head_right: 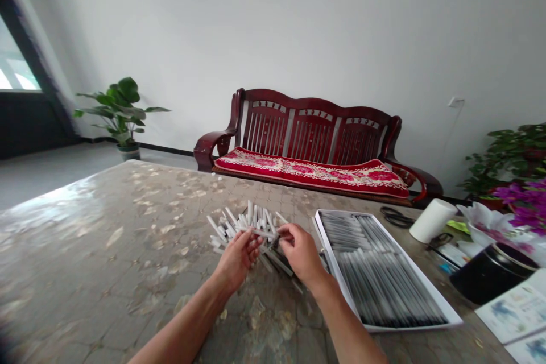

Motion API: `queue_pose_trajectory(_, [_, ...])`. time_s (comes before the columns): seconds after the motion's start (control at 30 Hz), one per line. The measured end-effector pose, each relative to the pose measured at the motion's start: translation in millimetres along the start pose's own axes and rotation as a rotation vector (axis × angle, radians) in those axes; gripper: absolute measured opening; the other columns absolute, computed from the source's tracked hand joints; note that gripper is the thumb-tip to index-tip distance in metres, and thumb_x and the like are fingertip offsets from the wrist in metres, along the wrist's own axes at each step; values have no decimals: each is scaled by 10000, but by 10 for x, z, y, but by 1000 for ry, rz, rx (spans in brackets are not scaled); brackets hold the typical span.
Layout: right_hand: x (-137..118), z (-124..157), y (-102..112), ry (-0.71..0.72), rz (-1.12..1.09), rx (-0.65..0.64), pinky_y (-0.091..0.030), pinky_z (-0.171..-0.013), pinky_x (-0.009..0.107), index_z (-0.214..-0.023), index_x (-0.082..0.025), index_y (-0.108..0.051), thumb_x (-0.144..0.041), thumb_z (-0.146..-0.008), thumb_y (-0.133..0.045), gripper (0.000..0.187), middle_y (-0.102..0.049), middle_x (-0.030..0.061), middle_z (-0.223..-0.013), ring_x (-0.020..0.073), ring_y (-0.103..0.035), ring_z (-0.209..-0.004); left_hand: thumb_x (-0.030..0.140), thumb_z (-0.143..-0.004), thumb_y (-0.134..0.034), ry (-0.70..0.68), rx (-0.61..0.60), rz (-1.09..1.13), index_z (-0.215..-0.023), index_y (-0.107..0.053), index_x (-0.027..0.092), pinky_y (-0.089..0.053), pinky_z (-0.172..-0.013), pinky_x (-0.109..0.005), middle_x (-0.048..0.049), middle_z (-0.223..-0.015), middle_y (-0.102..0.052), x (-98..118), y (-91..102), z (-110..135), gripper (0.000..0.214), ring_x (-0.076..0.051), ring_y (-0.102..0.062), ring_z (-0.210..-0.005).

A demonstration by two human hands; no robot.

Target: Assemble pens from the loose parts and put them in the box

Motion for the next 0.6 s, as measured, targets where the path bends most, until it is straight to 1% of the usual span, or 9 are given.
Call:
queue_pose_trajectory(0.07, [192, -43, 142, -124, 152, -9, -480, -739, 270, -880, -219, -664, -157, -753, -524, 199, -715, 25, -882, 169, -655, -780, 311, -747, -704, -53, 72, 27, -813, -546, 187, -494, -526, -192, -16, -776, -683, 65, 47, -27, 211, -121, -677, -651])
queue_pose_trajectory(0.13, [333, -60, 248, -199, 322, -29, -458, -734, 262, -855, -226, -684, -160, -778, -523, 190, -724, 24, -877, 174, -659, -801, 332, -752, -689, -105, 113, 23, -819, -541, 184, -496, -522, -197, -16, -767, -681, 119, 74, -37, 219, -120, -675, -633])
queue_pose_trajectory(0.17, [378, -60, 271, -216, 395, -45, -448, -734, 257, -859, -230, -692, -167, -795, -525, 190, -727, 24, -885, 177, -660, -825, 354, -741, -693, -125, 126, 7, -826, -541, 184, -488, -512, -194, -12, -761, -676, 135, 81, -36, 244, -117, -670, -621])
queue_pose_trajectory(0.23, [409, -49, 250, -209, 506, -87, -433, -749, 250, -881, -233, -703, -181, -826, -528, 190, -724, 28, -923, 181, -655, -886, 402, -709, -709, -159, 144, -44, -837, -543, 183, -460, -482, -180, 2, -747, -659, 150, 87, -30, 303, -107, -655, -593])
queue_pose_trajectory(0.33, [327, -38, 98, -120, 596, -142, -420, -780, 238, -962, -238, -700, -173, -849, -528, 216, -697, 33, -1009, 173, -638, -950, 426, -680, -720, -188, 149, -100, -849, -551, 179, -438, -471, -167, 18, -748, -634, 140, 80, -23, 344, -85, -630, -569])
queue_pose_trajectory(0.43, [163, -60, -118, 43, 628, -210, -416, -787, 227, -1014, -270, -687, -114, -844, -511, 290, -664, 15, -1052, 157, -623, -980, 384, -660, -739, -210, 152, -91, -899, -557, 188, -449, -492, -170, 28, -770, -625, 137, 80, -25, 359, -77, -626, -578])
queue_pose_trajectory(0.5, [89, -82, -251, 141, 659, -265, -423, -778, 233, -977, -269, -690, -94, -835, -518, 283, -650, 18, -1039, 162, -615, -982, 359, -649, -755, -211, 158, -84, -887, -553, 188, -462, -503, -177, 19, -783, -636, 142, 91, -33, 356, -85, -637, -594])
queue_pose_trajectory(0.6, [71, -109, -363, 235, 698, -300, -439, -775, 255, -890, -232, -682, -115, -831, -557, 181, -640, 43, -986, 191, -605, -977, 356, -663, -765, -196, 158, -69, -804, -536, 179, -492, -528, -190, -6, -777, -657, 145, 111, -52, 322, -104, -659, -626])
Point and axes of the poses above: each hand's wrist, its own z-axis away from the middle knuckle, its own y-axis out of the back of the hand, x = y × z, the point moved 5 cm from there along -z, towards the middle knuckle
